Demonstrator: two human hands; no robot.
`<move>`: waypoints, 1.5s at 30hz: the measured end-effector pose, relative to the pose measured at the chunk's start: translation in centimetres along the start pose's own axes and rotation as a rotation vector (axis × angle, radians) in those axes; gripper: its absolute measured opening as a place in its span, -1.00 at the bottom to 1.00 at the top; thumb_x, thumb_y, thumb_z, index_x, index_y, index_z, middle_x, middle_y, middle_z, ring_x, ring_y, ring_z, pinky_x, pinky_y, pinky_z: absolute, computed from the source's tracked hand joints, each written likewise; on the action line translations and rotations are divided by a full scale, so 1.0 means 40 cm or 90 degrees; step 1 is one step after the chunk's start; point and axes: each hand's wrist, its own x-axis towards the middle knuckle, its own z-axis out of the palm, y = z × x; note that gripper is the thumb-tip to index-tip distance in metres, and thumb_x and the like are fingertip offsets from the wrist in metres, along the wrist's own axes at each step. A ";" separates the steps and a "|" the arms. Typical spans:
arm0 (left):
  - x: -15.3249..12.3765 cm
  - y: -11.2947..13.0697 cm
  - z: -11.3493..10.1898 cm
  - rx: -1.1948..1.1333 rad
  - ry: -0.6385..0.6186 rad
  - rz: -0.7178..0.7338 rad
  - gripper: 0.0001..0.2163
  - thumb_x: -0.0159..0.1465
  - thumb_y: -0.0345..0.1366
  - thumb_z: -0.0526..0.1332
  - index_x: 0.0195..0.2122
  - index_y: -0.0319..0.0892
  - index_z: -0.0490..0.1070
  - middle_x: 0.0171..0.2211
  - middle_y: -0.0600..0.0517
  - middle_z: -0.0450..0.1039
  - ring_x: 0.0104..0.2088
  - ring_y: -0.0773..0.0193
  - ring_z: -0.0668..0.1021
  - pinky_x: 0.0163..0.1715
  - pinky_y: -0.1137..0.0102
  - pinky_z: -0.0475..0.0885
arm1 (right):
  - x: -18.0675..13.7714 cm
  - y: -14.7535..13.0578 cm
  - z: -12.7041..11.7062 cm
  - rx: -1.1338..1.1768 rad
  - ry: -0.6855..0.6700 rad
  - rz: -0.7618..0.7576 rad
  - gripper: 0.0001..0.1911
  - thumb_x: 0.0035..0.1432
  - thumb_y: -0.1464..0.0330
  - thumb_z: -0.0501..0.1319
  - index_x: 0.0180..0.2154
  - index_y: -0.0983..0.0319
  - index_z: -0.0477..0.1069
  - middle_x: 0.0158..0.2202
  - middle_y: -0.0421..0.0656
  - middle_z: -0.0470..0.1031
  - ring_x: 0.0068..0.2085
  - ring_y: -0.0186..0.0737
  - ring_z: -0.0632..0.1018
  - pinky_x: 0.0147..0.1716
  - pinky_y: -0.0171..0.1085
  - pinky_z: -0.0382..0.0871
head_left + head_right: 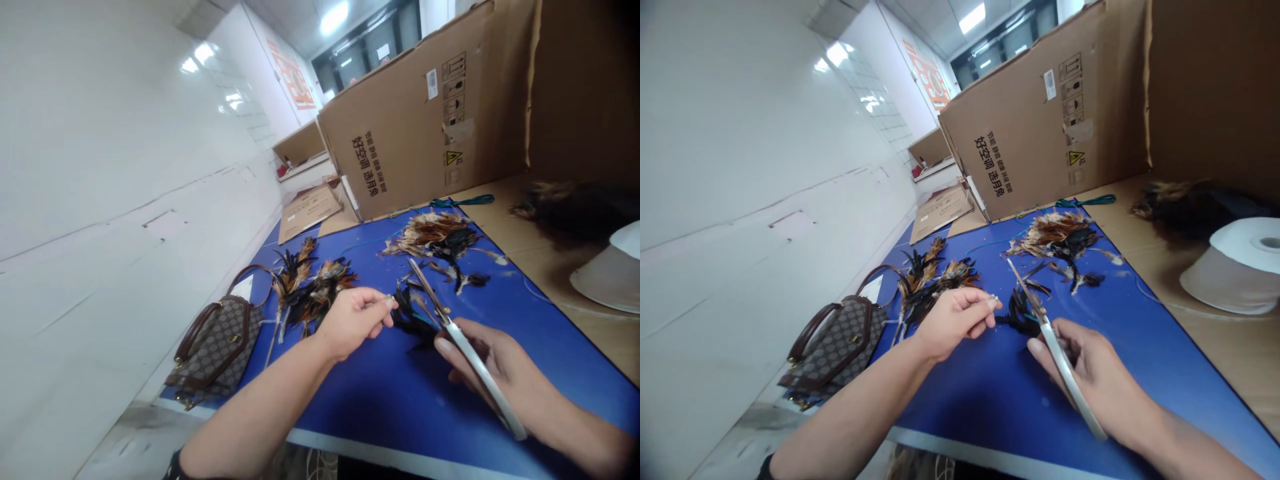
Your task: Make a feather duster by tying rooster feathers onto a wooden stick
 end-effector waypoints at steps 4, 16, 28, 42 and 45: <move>-0.003 0.006 -0.013 0.030 0.035 -0.010 -0.66 0.22 -0.03 0.37 -0.38 -0.26 0.48 -0.48 -0.03 0.55 -0.67 0.48 0.36 -0.66 0.50 0.11 | -0.004 -0.019 0.007 -0.013 -0.048 0.033 -0.62 0.23 0.01 0.28 -0.31 0.20 0.41 -0.51 -0.21 0.35 -0.48 -0.21 0.43 -0.55 -0.29 0.35; -0.012 0.019 -0.009 0.009 0.128 0.020 -0.70 0.06 -0.19 0.49 -0.31 -0.30 0.55 -0.48 -0.03 0.54 -0.62 0.48 0.34 -0.58 0.49 0.18 | -0.007 -0.007 0.022 -0.208 -0.047 -0.024 -0.65 0.24 0.04 0.29 -0.36 0.18 0.42 -0.50 -0.21 0.46 -0.50 -0.25 0.41 -0.53 -0.29 0.24; -0.014 0.022 -0.027 0.085 0.114 0.044 -0.80 0.18 -0.21 0.37 -0.44 -0.27 0.56 -0.66 0.12 0.27 -0.60 0.45 0.24 -0.55 0.45 0.07 | -0.006 -0.008 0.032 -0.495 0.074 -0.154 -0.57 0.33 -0.08 0.11 -0.30 0.14 0.29 -0.46 -0.11 0.55 -0.49 -0.09 0.59 -0.52 -0.22 0.30; -0.004 0.012 -0.034 0.088 0.082 0.041 -0.80 0.21 -0.21 0.33 -0.41 -0.27 0.56 -0.65 0.11 0.27 -0.60 0.44 0.24 -0.55 0.43 0.07 | 0.003 0.020 0.023 -0.616 0.108 -0.194 -0.56 0.36 -0.08 0.07 -0.28 0.15 0.23 -0.47 -0.15 0.52 -0.54 -0.11 0.57 -0.56 -0.22 0.27; -0.001 0.009 -0.030 0.103 0.091 0.030 -0.81 0.20 -0.22 0.32 -0.42 -0.27 0.55 -0.66 0.11 0.27 -0.60 0.43 0.24 -0.54 0.43 0.08 | 0.007 0.024 0.022 -0.628 0.116 -0.206 -0.56 0.36 -0.09 0.06 -0.29 0.15 0.23 -0.49 -0.16 0.51 -0.54 -0.11 0.58 -0.55 -0.22 0.26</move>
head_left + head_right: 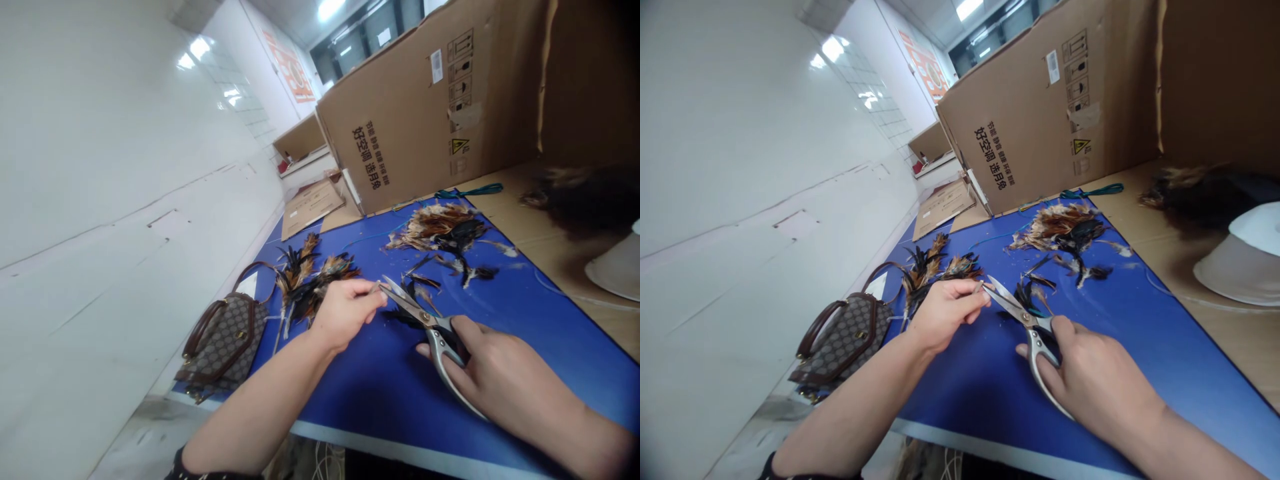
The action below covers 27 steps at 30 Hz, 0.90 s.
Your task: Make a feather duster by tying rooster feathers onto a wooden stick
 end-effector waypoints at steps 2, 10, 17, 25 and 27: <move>0.002 -0.003 0.004 0.012 0.005 -0.007 -0.81 0.20 -0.22 0.32 -0.44 -0.26 0.55 -0.66 0.12 0.28 -0.60 0.43 0.24 -0.54 0.44 0.09 | -0.001 0.004 0.004 0.000 0.001 -0.003 -0.56 0.36 -0.09 0.06 -0.30 0.15 0.23 -0.50 -0.16 0.50 -0.55 -0.12 0.58 -0.55 -0.22 0.25; 0.007 -0.002 0.029 -0.007 0.023 -0.014 -0.82 0.18 -0.24 0.31 -0.48 -0.24 0.49 -0.68 0.15 0.23 -0.62 0.45 0.22 -0.55 0.45 0.08 | -0.007 0.019 -0.002 -0.009 0.015 -0.020 -0.54 0.37 -0.09 0.04 -0.34 0.14 0.22 -0.60 -0.19 0.43 -0.61 -0.14 0.52 -0.59 -0.23 0.13; 0.017 0.002 0.050 0.014 0.065 -0.018 -0.88 0.10 -0.31 0.33 -0.52 -0.24 0.47 -0.65 0.16 0.24 -0.60 0.46 0.21 -0.56 0.45 0.06 | -0.002 0.026 -0.016 -0.034 0.003 -0.020 -0.52 0.33 -0.12 0.08 -0.32 0.15 0.22 -0.58 -0.16 0.46 -0.60 -0.12 0.51 -0.58 -0.24 0.10; 0.028 0.009 0.062 -0.022 0.069 -0.034 -0.86 0.06 -0.28 0.37 -0.50 -0.25 0.50 -0.64 0.13 0.30 -0.58 0.45 0.26 -0.51 0.46 0.14 | -0.007 0.029 -0.010 -0.012 0.031 -0.032 -0.51 0.36 -0.12 0.03 -0.36 0.15 0.20 -0.61 -0.17 0.44 -0.63 -0.16 0.49 -0.59 -0.24 0.09; 0.031 0.011 0.063 -0.025 0.068 -0.033 -0.86 0.06 -0.28 0.37 -0.48 -0.25 0.50 -0.63 0.13 0.31 -0.58 0.45 0.26 -0.51 0.46 0.15 | -0.005 0.029 -0.010 -0.010 0.036 -0.034 -0.50 0.37 -0.12 0.02 -0.36 0.15 0.20 -0.61 -0.17 0.44 -0.63 -0.16 0.49 -0.59 -0.24 0.10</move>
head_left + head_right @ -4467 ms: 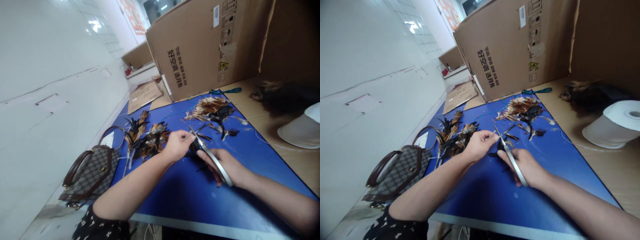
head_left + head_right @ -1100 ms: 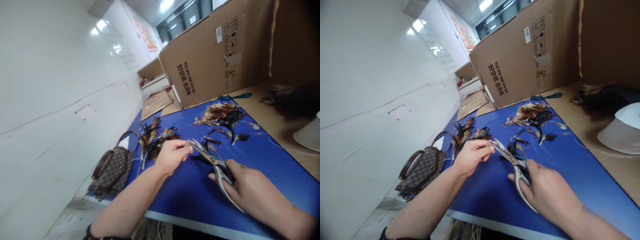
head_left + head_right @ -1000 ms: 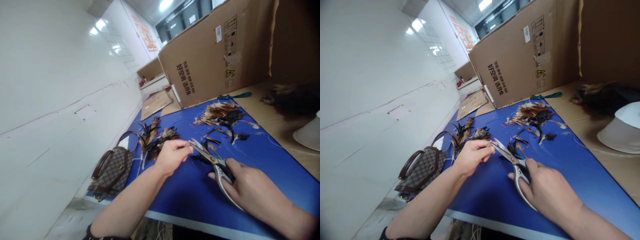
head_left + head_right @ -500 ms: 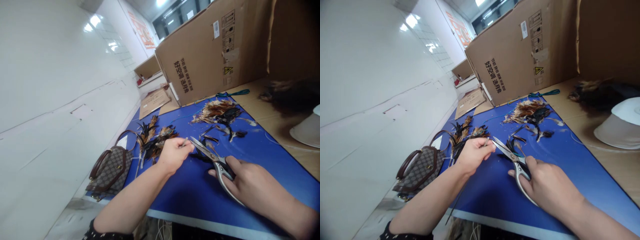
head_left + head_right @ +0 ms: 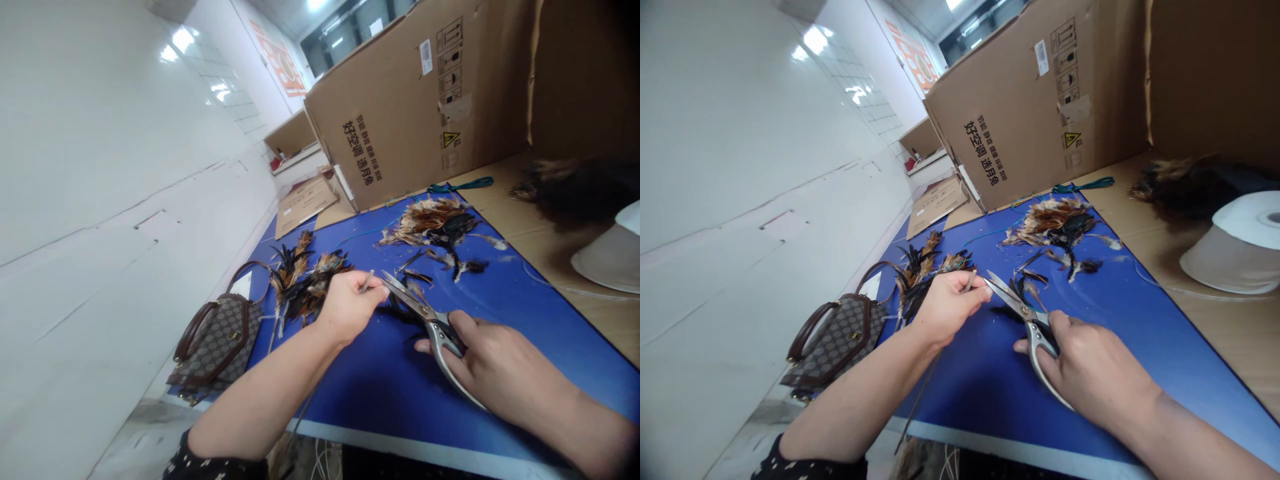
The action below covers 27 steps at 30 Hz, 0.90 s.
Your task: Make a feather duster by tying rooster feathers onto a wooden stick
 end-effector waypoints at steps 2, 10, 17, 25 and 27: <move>0.003 0.001 0.001 0.001 -0.001 0.000 -0.86 0.07 -0.28 0.37 -0.48 -0.24 0.50 -0.63 0.13 0.32 -0.58 0.45 0.27 -0.51 0.47 0.15 | 0.001 0.000 0.001 -0.002 -0.002 0.000 -0.50 0.37 -0.12 0.01 -0.35 0.15 0.21 -0.61 -0.17 0.44 -0.63 -0.15 0.50 -0.59 -0.24 0.11; 0.010 -0.011 0.003 -0.016 -0.003 -0.023 -0.86 0.06 -0.30 0.39 -0.43 -0.27 0.53 -0.57 0.07 0.42 -0.58 0.47 0.29 -0.52 0.47 0.16 | -0.005 0.011 0.011 -0.025 -0.002 -0.006 -0.51 0.39 -0.10 0.00 -0.35 0.16 0.23 -0.62 -0.15 0.45 -0.63 -0.11 0.53 -0.60 -0.22 0.10; 0.004 0.008 -0.007 -0.064 -0.040 -0.011 -0.75 0.08 -0.22 0.44 -0.33 -0.32 0.57 -0.51 0.02 0.46 -0.59 0.48 0.30 -0.57 0.48 0.12 | 0.007 0.024 -0.003 0.062 -0.039 0.074 -0.51 0.34 -0.12 0.07 -0.34 0.16 0.27 -0.59 -0.15 0.47 -0.60 -0.13 0.52 -0.59 -0.23 0.19; -0.010 0.015 -0.033 -0.094 -0.101 0.008 -0.67 0.23 -0.09 0.34 -0.49 -0.28 0.43 -0.53 0.01 0.42 -0.64 0.50 0.27 -0.61 0.48 0.07 | 0.008 0.011 -0.017 0.178 -0.068 0.132 -0.55 0.28 -0.10 0.18 -0.39 0.13 0.29 -0.63 -0.22 0.39 -0.64 -0.22 0.43 -0.65 -0.24 0.18; -0.013 0.011 -0.036 -0.102 -0.113 0.011 -0.65 0.26 -0.06 0.32 -0.48 -0.26 0.42 -0.57 0.04 0.38 -0.64 0.49 0.26 -0.61 0.48 0.07 | 0.004 0.007 -0.014 0.168 -0.068 0.116 -0.56 0.30 -0.08 0.17 -0.38 0.13 0.29 -0.61 -0.21 0.40 -0.62 -0.22 0.45 -0.63 -0.24 0.20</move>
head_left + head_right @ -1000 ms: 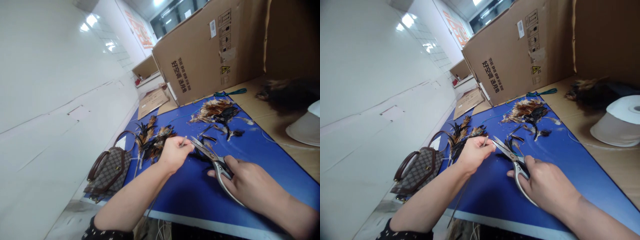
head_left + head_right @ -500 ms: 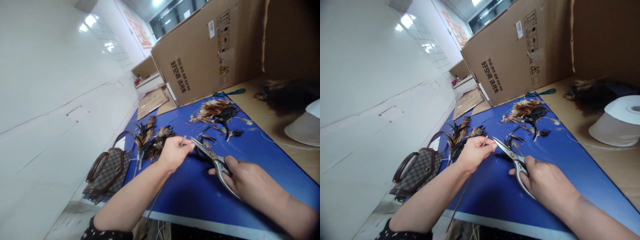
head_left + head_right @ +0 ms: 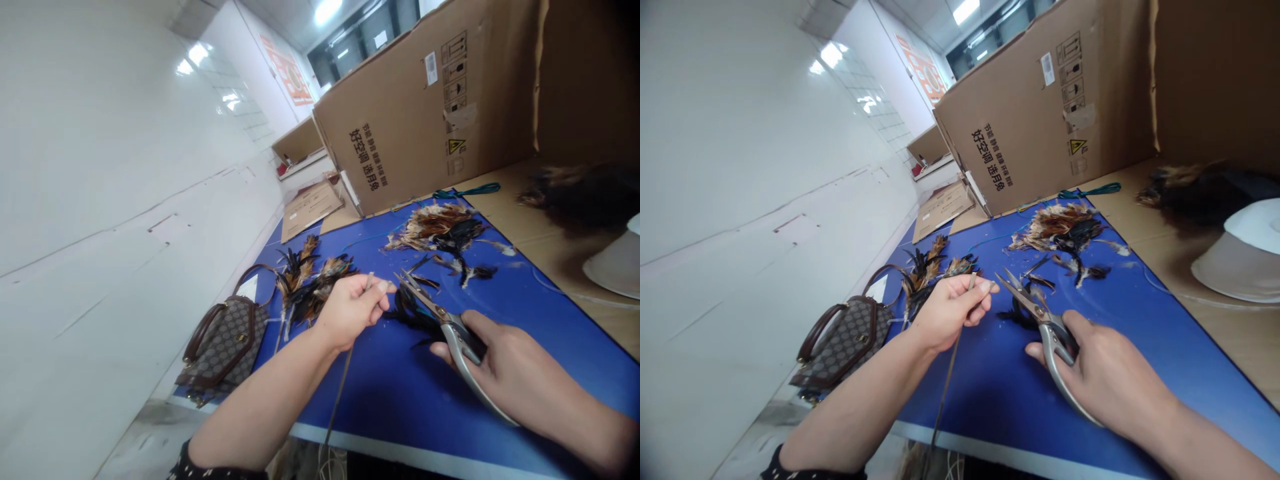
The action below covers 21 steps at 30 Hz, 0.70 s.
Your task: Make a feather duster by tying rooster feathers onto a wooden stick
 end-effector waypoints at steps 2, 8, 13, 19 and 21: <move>-0.003 -0.002 0.000 -0.007 -0.011 -0.002 -0.65 0.27 -0.04 0.31 -0.47 -0.24 0.40 -0.61 0.09 0.31 -0.65 0.49 0.24 -0.62 0.49 0.07 | -0.005 -0.001 0.008 -0.022 0.003 -0.015 -0.56 0.31 -0.07 0.16 -0.37 0.14 0.28 -0.59 -0.21 0.42 -0.60 -0.21 0.47 -0.60 -0.24 0.22; -0.010 0.001 0.008 -0.037 -0.049 -0.007 -0.67 0.25 -0.09 0.32 -0.47 -0.22 0.34 -0.58 0.11 0.30 -0.66 0.51 0.21 -0.63 0.49 0.06 | -0.010 0.004 0.035 -0.055 0.036 -0.046 -0.51 0.28 -0.13 0.16 -0.34 0.15 0.26 -0.58 -0.21 0.43 -0.56 -0.17 0.52 -0.54 -0.25 0.24; -0.011 0.002 0.014 -0.048 -0.062 -0.029 -0.66 0.23 -0.08 0.34 -0.49 -0.21 0.31 -0.60 0.13 0.25 -0.66 0.52 0.19 -0.65 0.49 0.05 | -0.010 0.005 0.024 -0.071 0.059 -0.081 -0.52 0.31 -0.12 0.14 -0.34 0.15 0.25 -0.53 -0.18 0.46 -0.58 -0.20 0.50 -0.56 -0.26 0.21; -0.007 -0.002 0.017 -0.017 -0.050 -0.040 -0.67 0.23 -0.11 0.33 -0.52 -0.21 0.30 -0.62 0.15 0.21 -0.66 0.52 0.19 -0.65 0.51 0.05 | -0.006 0.009 0.005 -0.115 0.050 -0.091 -0.55 0.30 -0.09 0.14 -0.35 0.14 0.29 -0.53 -0.14 0.49 -0.58 -0.13 0.51 -0.57 -0.20 0.19; -0.005 -0.004 0.019 -0.023 -0.052 -0.045 -0.67 0.22 -0.11 0.34 -0.50 -0.21 0.30 -0.60 0.14 0.24 -0.66 0.53 0.20 -0.66 0.51 0.06 | -0.006 0.013 0.007 -0.103 0.047 -0.086 -0.55 0.31 -0.09 0.13 -0.35 0.14 0.29 -0.54 -0.14 0.48 -0.59 -0.14 0.51 -0.57 -0.20 0.20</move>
